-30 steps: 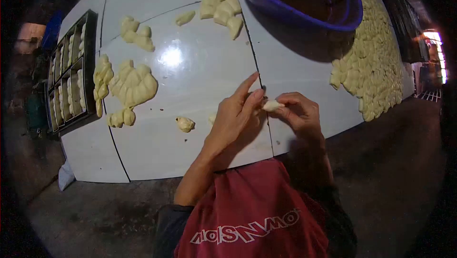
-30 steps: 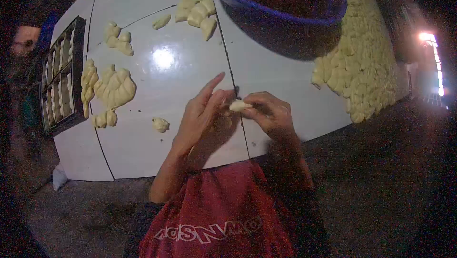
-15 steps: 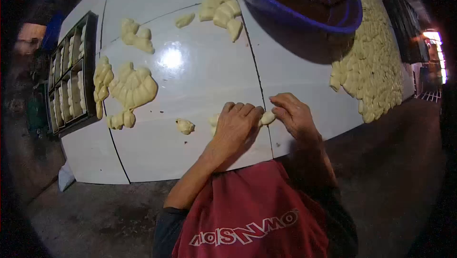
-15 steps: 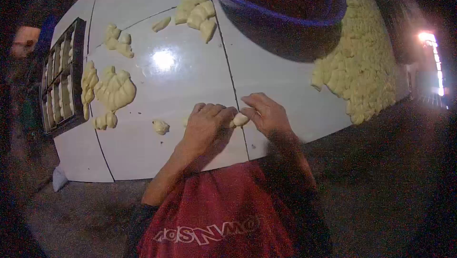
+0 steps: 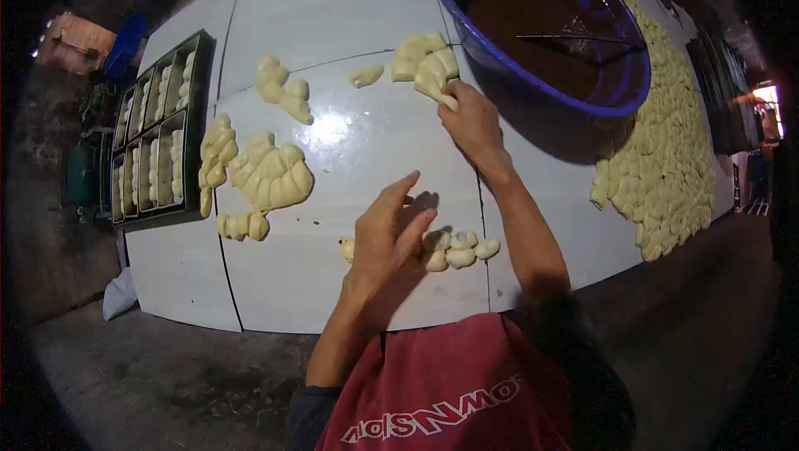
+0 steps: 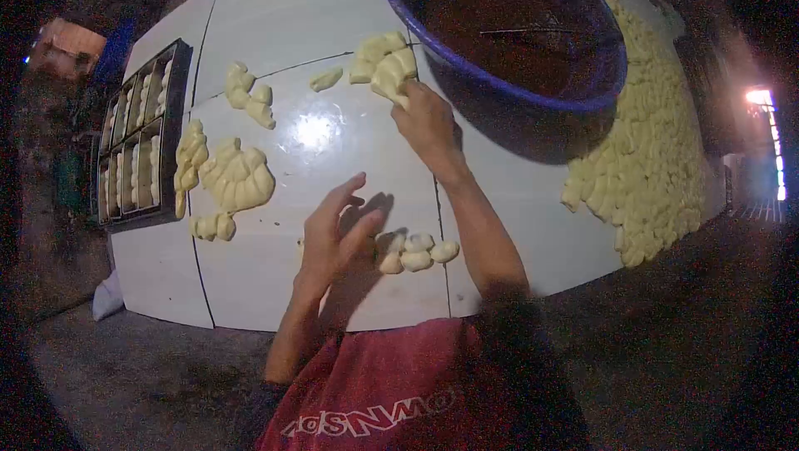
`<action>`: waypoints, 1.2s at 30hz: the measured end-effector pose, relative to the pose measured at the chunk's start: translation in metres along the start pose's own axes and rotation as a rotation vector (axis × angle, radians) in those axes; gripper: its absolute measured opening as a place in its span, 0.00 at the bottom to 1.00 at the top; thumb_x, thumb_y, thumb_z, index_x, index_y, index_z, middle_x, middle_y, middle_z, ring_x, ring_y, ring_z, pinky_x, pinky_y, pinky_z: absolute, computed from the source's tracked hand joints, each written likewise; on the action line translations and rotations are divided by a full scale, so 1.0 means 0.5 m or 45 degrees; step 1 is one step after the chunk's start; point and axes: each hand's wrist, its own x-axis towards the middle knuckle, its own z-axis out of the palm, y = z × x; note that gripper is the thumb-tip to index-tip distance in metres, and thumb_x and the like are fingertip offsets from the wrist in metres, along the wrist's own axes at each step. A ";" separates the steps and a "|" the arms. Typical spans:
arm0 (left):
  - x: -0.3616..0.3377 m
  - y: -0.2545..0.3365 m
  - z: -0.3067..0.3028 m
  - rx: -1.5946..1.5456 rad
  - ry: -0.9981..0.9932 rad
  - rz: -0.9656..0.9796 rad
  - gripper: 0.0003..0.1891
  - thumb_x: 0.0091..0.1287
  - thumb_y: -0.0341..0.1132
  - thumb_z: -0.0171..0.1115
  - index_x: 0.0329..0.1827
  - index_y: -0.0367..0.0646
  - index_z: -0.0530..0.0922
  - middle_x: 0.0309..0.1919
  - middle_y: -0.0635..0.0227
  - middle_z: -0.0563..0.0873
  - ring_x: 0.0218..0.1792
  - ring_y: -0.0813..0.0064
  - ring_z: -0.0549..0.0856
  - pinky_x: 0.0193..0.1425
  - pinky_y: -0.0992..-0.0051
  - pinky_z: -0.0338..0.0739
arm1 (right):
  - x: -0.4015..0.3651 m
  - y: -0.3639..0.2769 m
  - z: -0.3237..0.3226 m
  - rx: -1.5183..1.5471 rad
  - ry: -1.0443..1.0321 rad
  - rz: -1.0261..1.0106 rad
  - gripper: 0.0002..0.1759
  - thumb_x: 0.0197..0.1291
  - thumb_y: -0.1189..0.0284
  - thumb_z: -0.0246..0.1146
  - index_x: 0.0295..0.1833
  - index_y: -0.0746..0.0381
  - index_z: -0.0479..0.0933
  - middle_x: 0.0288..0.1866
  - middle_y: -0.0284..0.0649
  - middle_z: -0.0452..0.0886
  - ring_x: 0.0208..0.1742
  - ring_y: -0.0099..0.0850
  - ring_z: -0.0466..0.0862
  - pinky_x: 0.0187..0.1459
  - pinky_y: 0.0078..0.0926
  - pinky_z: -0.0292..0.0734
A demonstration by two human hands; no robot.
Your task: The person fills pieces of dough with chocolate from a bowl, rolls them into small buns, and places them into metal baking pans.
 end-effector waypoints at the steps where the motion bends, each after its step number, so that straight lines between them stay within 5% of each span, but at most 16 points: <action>1: 0.007 -0.002 -0.003 -0.091 0.009 -0.066 0.29 0.66 0.37 0.70 0.69 0.38 0.74 0.61 0.56 0.82 0.49 0.66 0.86 0.55 0.67 0.80 | -0.018 -0.011 -0.030 0.270 -0.164 0.229 0.10 0.59 0.74 0.64 0.46 0.65 0.80 0.41 0.42 0.84 0.42 0.34 0.85 0.46 0.33 0.80; 2: 0.016 -0.004 -0.003 -0.185 0.018 -0.132 0.28 0.66 0.37 0.70 0.68 0.37 0.74 0.60 0.56 0.82 0.49 0.68 0.86 0.55 0.67 0.80 | -0.043 -0.023 -0.062 0.535 -0.329 0.460 0.09 0.60 0.75 0.65 0.46 0.65 0.78 0.39 0.38 0.83 0.41 0.26 0.84 0.45 0.28 0.79; 6: 0.048 -0.003 0.034 -0.738 -0.056 -0.459 0.29 0.65 0.36 0.71 0.66 0.31 0.74 0.55 0.52 0.82 0.44 0.70 0.85 0.49 0.73 0.80 | -0.169 -0.011 -0.112 1.222 -0.376 0.642 0.13 0.64 0.76 0.66 0.51 0.63 0.74 0.40 0.32 0.81 0.42 0.22 0.84 0.43 0.20 0.82; 11: 0.057 -0.003 0.091 -1.052 -0.236 -0.572 0.18 0.67 0.34 0.69 0.56 0.32 0.81 0.43 0.61 0.87 0.38 0.77 0.84 0.42 0.79 0.79 | -0.242 -0.069 -0.162 1.482 -0.397 0.625 0.33 0.64 0.79 0.65 0.73 0.66 0.62 0.70 0.46 0.68 0.64 0.30 0.76 0.65 0.30 0.74; 13: 0.064 0.023 0.082 -0.993 -0.216 -0.636 0.13 0.67 0.31 0.68 0.51 0.33 0.84 0.37 0.66 0.88 0.37 0.81 0.84 0.43 0.81 0.78 | -0.253 -0.061 -0.172 1.660 -0.398 0.634 0.34 0.65 0.77 0.64 0.75 0.66 0.60 0.71 0.46 0.69 0.64 0.31 0.76 0.65 0.29 0.74; 20: 0.063 0.043 0.057 -0.695 -0.179 -0.286 0.14 0.65 0.27 0.69 0.53 0.34 0.83 0.42 0.64 0.88 0.41 0.78 0.86 0.48 0.77 0.82 | -0.261 -0.067 -0.168 1.485 -0.421 0.760 0.20 0.70 0.71 0.64 0.64 0.67 0.75 0.53 0.41 0.84 0.54 0.27 0.83 0.56 0.27 0.80; 24: 0.055 0.035 0.048 -0.927 -0.196 -0.266 0.28 0.67 0.24 0.66 0.71 0.38 0.71 0.44 0.61 0.88 0.45 0.76 0.86 0.49 0.77 0.82 | -0.262 -0.058 -0.151 1.593 -0.209 0.692 0.13 0.67 0.75 0.66 0.55 0.66 0.77 0.50 0.39 0.83 0.49 0.25 0.83 0.52 0.23 0.81; 25: 0.053 0.053 0.042 -0.841 -0.224 -0.316 0.34 0.70 0.27 0.64 0.78 0.40 0.60 0.52 0.53 0.85 0.54 0.70 0.84 0.56 0.71 0.80 | -0.261 -0.055 -0.150 1.579 -0.173 0.685 0.13 0.67 0.76 0.66 0.55 0.66 0.77 0.50 0.39 0.83 0.49 0.25 0.84 0.52 0.22 0.80; 28: 0.054 0.075 0.077 -0.658 0.118 -0.052 0.35 0.74 0.33 0.60 0.81 0.41 0.55 0.64 0.45 0.78 0.65 0.64 0.78 0.65 0.65 0.75 | -0.246 -0.086 -0.169 1.616 -0.046 0.696 0.16 0.64 0.80 0.67 0.56 0.65 0.75 0.49 0.38 0.83 0.49 0.24 0.83 0.53 0.21 0.80; 30: 0.071 0.090 0.091 -0.510 0.192 0.217 0.36 0.78 0.48 0.53 0.82 0.39 0.52 0.70 0.42 0.71 0.71 0.59 0.72 0.71 0.64 0.69 | -0.234 -0.103 -0.181 1.638 -0.013 0.687 0.17 0.63 0.80 0.68 0.56 0.65 0.74 0.49 0.39 0.84 0.49 0.24 0.83 0.53 0.20 0.79; 32: 0.080 0.116 0.119 -0.843 0.180 0.439 0.33 0.72 0.31 0.58 0.79 0.34 0.58 0.69 0.41 0.74 0.67 0.61 0.78 0.65 0.69 0.74 | -0.227 -0.130 -0.193 2.013 -0.084 0.573 0.16 0.64 0.80 0.67 0.56 0.65 0.75 0.47 0.39 0.84 0.46 0.25 0.85 0.49 0.22 0.82; 33: 0.087 0.108 0.138 -0.798 0.127 0.544 0.31 0.73 0.31 0.58 0.77 0.32 0.62 0.66 0.42 0.77 0.64 0.62 0.81 0.62 0.70 0.77 | -0.226 -0.140 -0.202 2.093 -0.103 0.638 0.15 0.65 0.78 0.66 0.56 0.65 0.75 0.46 0.38 0.83 0.46 0.25 0.85 0.49 0.22 0.82; 36: 0.102 0.111 0.206 -1.050 0.308 0.555 0.49 0.65 0.60 0.67 0.76 0.28 0.60 0.56 0.45 0.84 0.59 0.58 0.83 0.66 0.61 0.76 | -0.201 -0.150 -0.233 2.273 -0.108 0.708 0.13 0.67 0.74 0.65 0.55 0.64 0.75 0.44 0.37 0.82 0.44 0.24 0.84 0.48 0.20 0.81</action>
